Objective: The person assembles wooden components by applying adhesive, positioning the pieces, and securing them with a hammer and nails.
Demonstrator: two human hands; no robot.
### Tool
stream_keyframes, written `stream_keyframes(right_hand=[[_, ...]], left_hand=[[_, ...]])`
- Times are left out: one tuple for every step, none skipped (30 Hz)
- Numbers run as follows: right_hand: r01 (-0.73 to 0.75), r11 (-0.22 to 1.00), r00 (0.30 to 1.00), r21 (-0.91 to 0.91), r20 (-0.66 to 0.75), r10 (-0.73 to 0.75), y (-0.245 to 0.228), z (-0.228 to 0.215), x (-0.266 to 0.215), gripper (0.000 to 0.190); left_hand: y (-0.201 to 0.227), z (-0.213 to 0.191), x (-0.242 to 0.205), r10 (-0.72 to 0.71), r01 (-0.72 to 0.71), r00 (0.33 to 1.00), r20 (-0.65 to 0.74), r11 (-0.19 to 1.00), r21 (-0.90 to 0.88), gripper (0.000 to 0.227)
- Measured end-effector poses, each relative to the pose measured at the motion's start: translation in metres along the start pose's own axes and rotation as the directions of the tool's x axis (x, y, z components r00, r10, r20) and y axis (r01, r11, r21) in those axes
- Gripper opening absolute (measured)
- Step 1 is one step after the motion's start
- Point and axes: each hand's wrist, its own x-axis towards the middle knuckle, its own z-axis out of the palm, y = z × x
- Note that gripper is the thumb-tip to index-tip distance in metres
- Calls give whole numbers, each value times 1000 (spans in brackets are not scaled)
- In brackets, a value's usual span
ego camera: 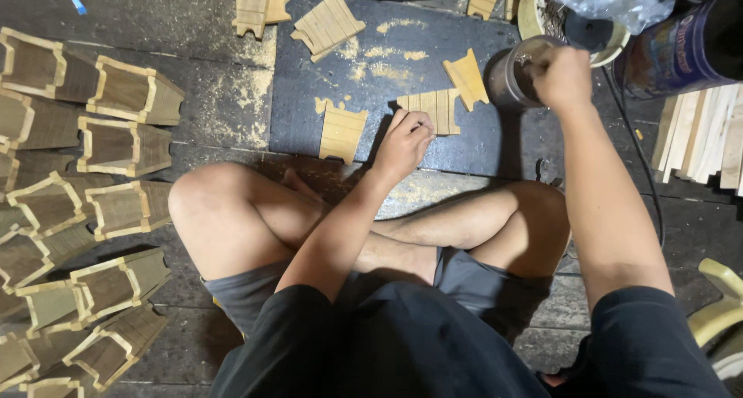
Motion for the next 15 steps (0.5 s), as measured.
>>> stream_keyframes(right_hand=[[-79,987,996,138,-20,82,-6,-10,-8,9],[-81,988,996,135,-18,85,-14,-20,-17,9],[-54,985,998,167,-34,60,-22,-30,-24,10],[-26,980,998,198,-51,37,-31,-40,-31,12],[-25,980,998,197,-51,36,-33,-43,-39,12],[70,968,992,241,-120,-42,-35,-46,-46,11],[169,945,974,279,-192,-118,-36,-49,-52,14],[172,945,974,278,-192,-121,-42,-44,-56,14],[243,905,958,348,-235,-167,-48,-38,-62,12],[314,855,937,413,-281,-208,-54,-33,-68,11],[316,855,936,412,-280,-211,-70,-26,-78,11],[372,770,924,518,-288,-252,-87,-19,-88,8],[417,669,908,615,-300,-291,-104,-11,-98,8],[418,670,908,614,-299,-293,-106,4,-100,8],[452,658,892,603,-306,-333,-109,20,-102,7]], left_hand=[[-1,2,1,8,-8,1000,0,1000,1,17],[0,4,-1,6,-6,1000,0,1000,-3,17],[-2,5,-2,-8,7,1000,11,1000,13,15],[-2,6,-2,-22,21,1000,21,999,29,14],[-1,4,-2,-22,21,1000,20,999,29,14],[0,3,-3,-14,14,1000,17,1000,27,14],[1,2,-2,-8,7,1000,13,1000,27,14],[0,2,-1,-8,8,1000,11,1000,28,14],[-1,2,-1,-9,9,1000,13,1000,23,14],[-1,3,-2,-10,10,1000,15,1000,18,14],[-6,8,-3,-11,11,1000,12,1000,18,14],[-11,13,-4,25,-23,997,-67,999,26,15],[-16,19,-6,60,-55,988,-145,998,37,18],[-16,19,-5,59,-54,987,-147,998,38,18],[-15,18,-6,63,-59,987,-145,998,37,18]])
